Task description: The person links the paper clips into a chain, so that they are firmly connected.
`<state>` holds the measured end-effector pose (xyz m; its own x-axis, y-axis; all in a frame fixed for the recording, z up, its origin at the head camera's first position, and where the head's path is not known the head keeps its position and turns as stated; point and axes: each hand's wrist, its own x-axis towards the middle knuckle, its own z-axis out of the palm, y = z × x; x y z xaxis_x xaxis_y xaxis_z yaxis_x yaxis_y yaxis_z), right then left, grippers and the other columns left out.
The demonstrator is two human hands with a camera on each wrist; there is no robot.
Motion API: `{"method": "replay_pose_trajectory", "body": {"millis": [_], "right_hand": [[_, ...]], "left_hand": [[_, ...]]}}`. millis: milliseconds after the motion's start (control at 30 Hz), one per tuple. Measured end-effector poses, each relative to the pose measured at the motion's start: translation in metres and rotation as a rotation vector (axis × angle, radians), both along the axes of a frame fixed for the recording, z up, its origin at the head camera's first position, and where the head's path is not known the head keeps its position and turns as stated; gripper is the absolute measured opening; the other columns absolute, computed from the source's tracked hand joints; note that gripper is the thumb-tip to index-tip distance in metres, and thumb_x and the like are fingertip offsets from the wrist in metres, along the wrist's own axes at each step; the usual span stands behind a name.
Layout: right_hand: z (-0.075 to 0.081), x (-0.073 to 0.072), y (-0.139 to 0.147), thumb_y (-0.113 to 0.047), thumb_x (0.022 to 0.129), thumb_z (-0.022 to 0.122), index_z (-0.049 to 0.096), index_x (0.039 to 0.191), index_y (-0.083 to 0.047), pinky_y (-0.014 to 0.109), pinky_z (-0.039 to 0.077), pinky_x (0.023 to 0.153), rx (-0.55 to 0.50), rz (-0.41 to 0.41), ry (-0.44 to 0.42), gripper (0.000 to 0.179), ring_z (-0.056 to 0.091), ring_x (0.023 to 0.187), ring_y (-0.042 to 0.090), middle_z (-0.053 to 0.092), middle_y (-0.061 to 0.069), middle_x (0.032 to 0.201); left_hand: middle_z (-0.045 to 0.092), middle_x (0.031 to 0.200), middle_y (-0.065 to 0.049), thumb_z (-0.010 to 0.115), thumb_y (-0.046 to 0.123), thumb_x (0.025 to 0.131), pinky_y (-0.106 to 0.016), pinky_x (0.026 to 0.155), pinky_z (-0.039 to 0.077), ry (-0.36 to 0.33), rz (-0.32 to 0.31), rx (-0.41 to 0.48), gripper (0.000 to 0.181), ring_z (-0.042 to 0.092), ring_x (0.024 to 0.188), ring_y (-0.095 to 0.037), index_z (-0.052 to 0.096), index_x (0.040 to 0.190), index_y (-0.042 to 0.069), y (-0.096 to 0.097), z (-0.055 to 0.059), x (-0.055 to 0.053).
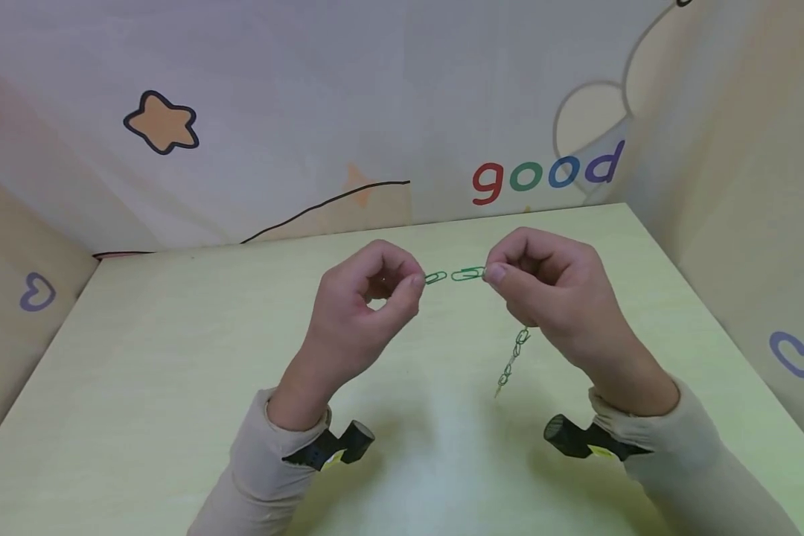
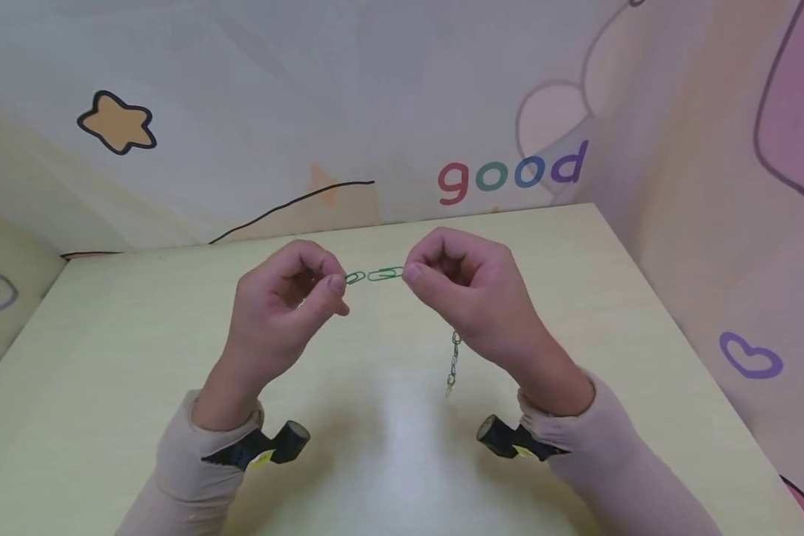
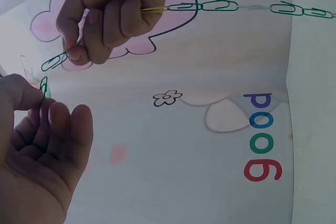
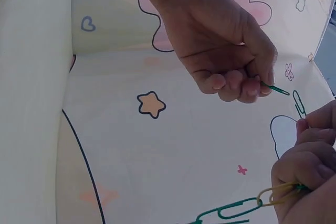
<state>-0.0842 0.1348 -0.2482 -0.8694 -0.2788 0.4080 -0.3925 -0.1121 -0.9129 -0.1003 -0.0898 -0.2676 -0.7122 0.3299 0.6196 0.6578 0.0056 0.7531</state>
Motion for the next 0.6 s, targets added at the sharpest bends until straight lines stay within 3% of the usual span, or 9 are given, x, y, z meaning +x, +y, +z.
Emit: {"method": "replay_pose_trajectory", "body": {"millis": [167, 367, 600], "right_hand": [[-0.0013, 0.0008, -0.0007, 0.008, 0.093, 0.058, 0.065, 0.092, 0.003, 0.030, 0.032, 0.044, 0.047, -0.023, 0.016, 0.009, 0.039, 0.055, 0.018, 0.046, 0.006, 0.067], [-0.0003, 0.0028, -0.0015, 0.006, 0.093, 0.059, 0.065, 0.092, 0.003, 0.029, 0.035, 0.046, 0.072, -0.065, 0.014, 0.007, 0.041, 0.056, 0.019, 0.048, 0.007, 0.069], [0.0002, 0.0041, -0.0031, 0.007, 0.093, 0.059, 0.065, 0.092, 0.004, 0.029, 0.034, 0.045, 0.027, -0.085, 0.008, 0.007, 0.040, 0.056, 0.019, 0.047, 0.007, 0.068]], "left_hand": [[0.066, 0.088, -0.011, 0.059, 0.000, 0.092, -0.039, 0.066, 0.058, -0.095, -0.072, 0.105, 0.004, 0.065, 0.070, -0.025, 0.059, 0.092, -0.004, 0.0007, 0.0010, 0.0020], [0.062, 0.087, -0.012, 0.060, -0.003, 0.090, -0.042, 0.065, 0.059, -0.108, -0.124, 0.160, 0.003, 0.063, 0.069, -0.027, 0.057, 0.091, -0.004, 0.0017, 0.0015, 0.0013], [0.063, 0.087, -0.013, 0.062, -0.002, 0.090, -0.045, 0.068, 0.060, -0.162, -0.121, 0.194, 0.006, 0.065, 0.069, -0.028, 0.060, 0.092, -0.007, 0.0012, 0.0018, 0.0019]]}}
